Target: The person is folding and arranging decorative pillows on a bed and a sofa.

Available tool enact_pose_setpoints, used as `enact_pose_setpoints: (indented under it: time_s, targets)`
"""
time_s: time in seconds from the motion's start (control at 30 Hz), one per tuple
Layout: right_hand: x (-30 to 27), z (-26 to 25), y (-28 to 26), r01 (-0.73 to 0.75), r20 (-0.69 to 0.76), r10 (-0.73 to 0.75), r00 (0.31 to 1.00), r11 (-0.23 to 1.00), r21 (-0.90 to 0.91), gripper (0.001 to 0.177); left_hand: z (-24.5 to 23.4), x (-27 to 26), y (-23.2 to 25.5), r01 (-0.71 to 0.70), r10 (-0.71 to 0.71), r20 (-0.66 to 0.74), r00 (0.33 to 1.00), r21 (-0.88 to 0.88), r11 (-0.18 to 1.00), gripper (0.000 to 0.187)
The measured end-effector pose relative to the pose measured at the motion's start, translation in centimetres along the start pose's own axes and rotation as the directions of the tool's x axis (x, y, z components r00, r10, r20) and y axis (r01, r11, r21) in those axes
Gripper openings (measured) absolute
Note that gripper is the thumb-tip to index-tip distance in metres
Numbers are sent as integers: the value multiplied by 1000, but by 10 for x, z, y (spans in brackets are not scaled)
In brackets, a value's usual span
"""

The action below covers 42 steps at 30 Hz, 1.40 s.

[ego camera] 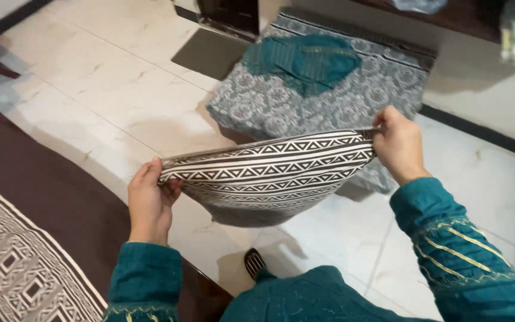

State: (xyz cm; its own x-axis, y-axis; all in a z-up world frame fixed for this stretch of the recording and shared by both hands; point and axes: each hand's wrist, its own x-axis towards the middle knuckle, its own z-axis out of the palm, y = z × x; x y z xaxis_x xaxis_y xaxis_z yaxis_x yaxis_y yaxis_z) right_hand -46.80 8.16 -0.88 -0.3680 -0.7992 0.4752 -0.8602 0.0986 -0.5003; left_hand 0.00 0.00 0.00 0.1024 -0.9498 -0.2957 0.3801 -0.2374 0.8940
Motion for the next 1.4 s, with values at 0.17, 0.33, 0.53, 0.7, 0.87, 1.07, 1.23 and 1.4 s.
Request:
enact_pose_setpoints:
  time_s: [0.17, 0.33, 0.53, 0.7, 0.87, 1.07, 1.23, 1.4]
  targets:
    - [62, 70, -22, 98, 61, -93, 994, 991, -90, 13, -14, 67, 24, 20, -22, -71, 997, -30, 999, 16]
    - [110, 146, -34, 82, 168, -60, 984, 989, -126, 17, -30, 111, 42, -51, 46, -90, 995, -48, 998, 20]
    - [190, 253, -66, 59, 270, -65, 961, 998, 32, 23, -44, 166, 61, -130, 110, -212, 971, -83, 988, 17]
    - [272, 309, -111, 79, 396, -147, 906, 980, 183, 20, -43, 208, 78, -124, 74, -374, 925, -113, 986, 18]
    - [367, 377, -147, 103, 447, -246, 860, 941, 321, 16, -39, 253, 98, -206, 121, -465, 877, -135, 969, 21]
    - [410, 402, -234, 8, 552, -191, 812, 949, 316, 17, -46, 283, 112, -235, 130, -509, 851, -147, 961, 20]
    - [440, 493, -236, 65, 492, -292, 820, 901, 428, 14, -73, 323, 119, -264, 138, -531, 836, -168, 950, 20]
    - [465, 576, -259, -87, 511, -357, 782, 749, 657, 12, -113, 369, 147, -269, 122, -543, 831, -200, 942, 20]
